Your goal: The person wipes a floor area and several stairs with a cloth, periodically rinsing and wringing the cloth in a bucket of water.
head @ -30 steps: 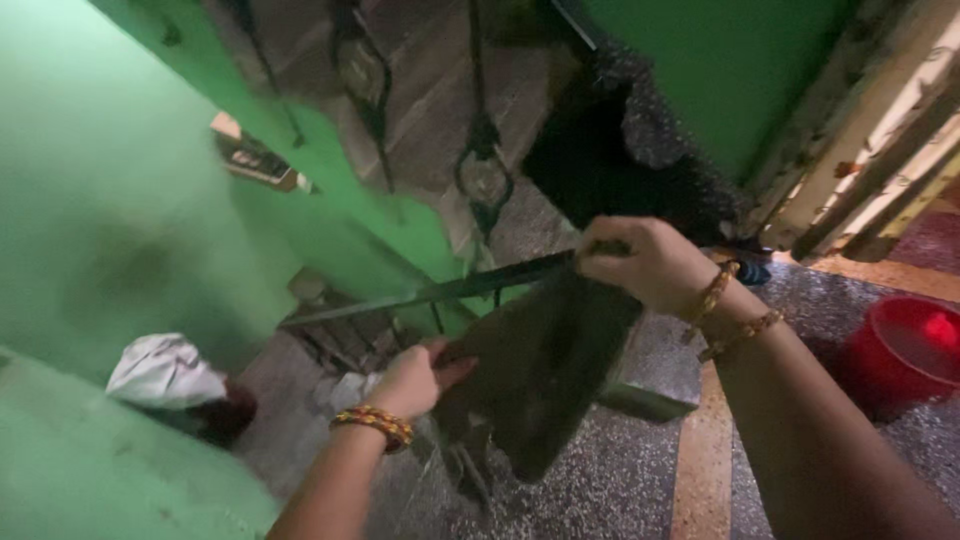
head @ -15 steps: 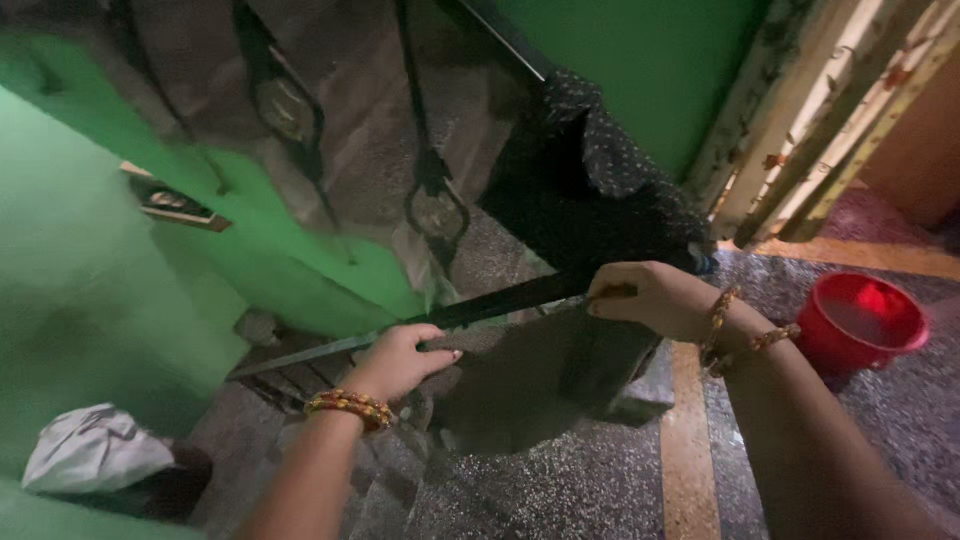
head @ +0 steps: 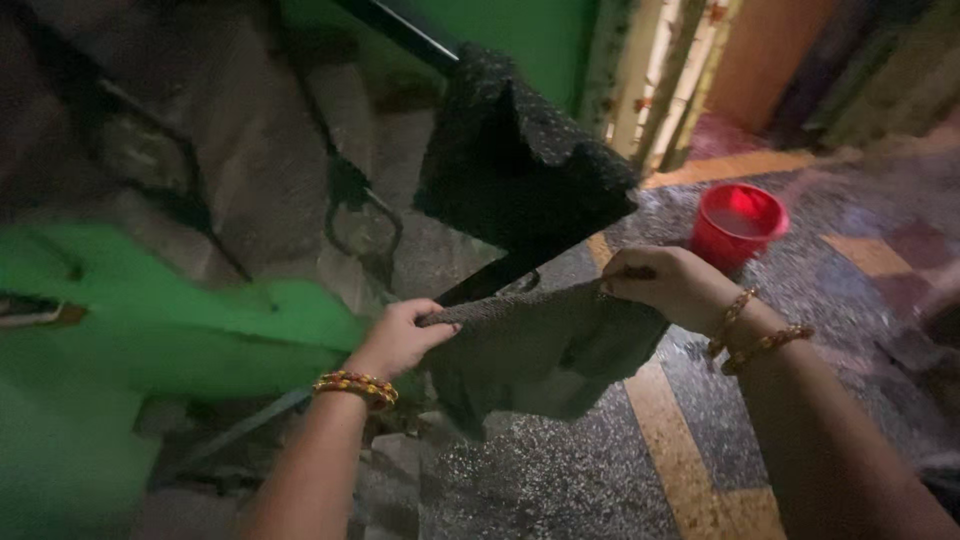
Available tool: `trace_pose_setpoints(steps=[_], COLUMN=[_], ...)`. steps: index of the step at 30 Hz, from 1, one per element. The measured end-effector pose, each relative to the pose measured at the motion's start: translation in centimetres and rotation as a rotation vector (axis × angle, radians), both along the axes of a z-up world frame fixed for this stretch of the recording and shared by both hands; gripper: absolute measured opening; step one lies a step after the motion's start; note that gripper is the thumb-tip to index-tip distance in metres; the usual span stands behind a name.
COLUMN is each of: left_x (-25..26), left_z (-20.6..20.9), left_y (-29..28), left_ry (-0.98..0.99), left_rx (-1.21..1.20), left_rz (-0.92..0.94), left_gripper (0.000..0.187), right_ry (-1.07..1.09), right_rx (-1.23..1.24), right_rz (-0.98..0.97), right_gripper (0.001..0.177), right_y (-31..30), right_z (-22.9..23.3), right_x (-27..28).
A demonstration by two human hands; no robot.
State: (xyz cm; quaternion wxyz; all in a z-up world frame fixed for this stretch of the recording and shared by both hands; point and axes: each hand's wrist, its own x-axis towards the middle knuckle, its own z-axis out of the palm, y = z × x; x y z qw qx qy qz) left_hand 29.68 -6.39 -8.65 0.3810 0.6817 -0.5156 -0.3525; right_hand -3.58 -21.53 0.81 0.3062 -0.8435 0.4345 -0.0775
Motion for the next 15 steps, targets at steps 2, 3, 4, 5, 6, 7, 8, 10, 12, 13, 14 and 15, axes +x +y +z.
trace_pose_setpoints(steps=[2,3,4,5,6,7,8,10,12,13,14,15], left_x=[0.2,0.3,0.1,0.0,0.0,-0.2,-0.3,-0.9,-1.9,-2.5,-3.1,-3.9], left_z=[-0.1,0.0,0.0,0.1,0.1,-0.1,-0.1,0.0,0.3,0.4,0.6,1.0], left_y=[-0.5,-0.6,-0.5,-0.6,-0.8,-0.8,-1.2,-1.5,-2.1,-2.3,-2.2,-2.1], left_ry=[-0.049,-0.092,-0.093,-0.116,-0.137,-0.137,-0.144,-0.15,-0.085,-0.082,-0.12,-0.16], left_rx=[-0.038,-0.077,-0.067,-0.045,-0.025,-0.017,-0.037,-0.055,-0.086,-0.088,-0.043,0.0], left_rz=[-0.068,-0.107,-0.137,-0.14,-0.143,-0.173,-0.178,-0.207,-0.251,-0.275,-0.269,-0.264], left_gripper=[0.024,0.023,0.023,0.023,0.023,0.023,0.024,0.025,0.025,0.025,0.026,0.027], right_ry=[-0.037,-0.069,-0.072,-0.105,-0.137,-0.138,-0.104,-0.069,-0.046,-0.044,-0.087,-0.131], right_rx=[0.019,0.037,0.047,0.068,0.085,0.093,0.087,0.086,0.06,0.058,0.061,0.062], right_rz=[-0.053,-0.078,-0.107,-0.154,-0.202,-0.232,-0.288,-0.368,-0.407,-0.431,-0.39,-0.348], right_gripper=[0.022,0.021,0.021,0.021,0.021,0.021,0.022,0.022,0.021,0.021,0.02,0.02], right_y=[1.6,2.6,3.6,4.4,5.2,6.2,6.8,8.1,9.0,9.2,9.6,9.9], right_z=[-0.1,-0.2,-0.3,-0.3,-0.3,-0.7,-0.9,-1.2,-1.7,-2.2,-2.5,-2.7], right_x=[-0.5,-0.7,-1.1,-1.5,-1.8,-2.0,-2.2,-3.1,-4.4,-5.0,-5.8,-6.7])
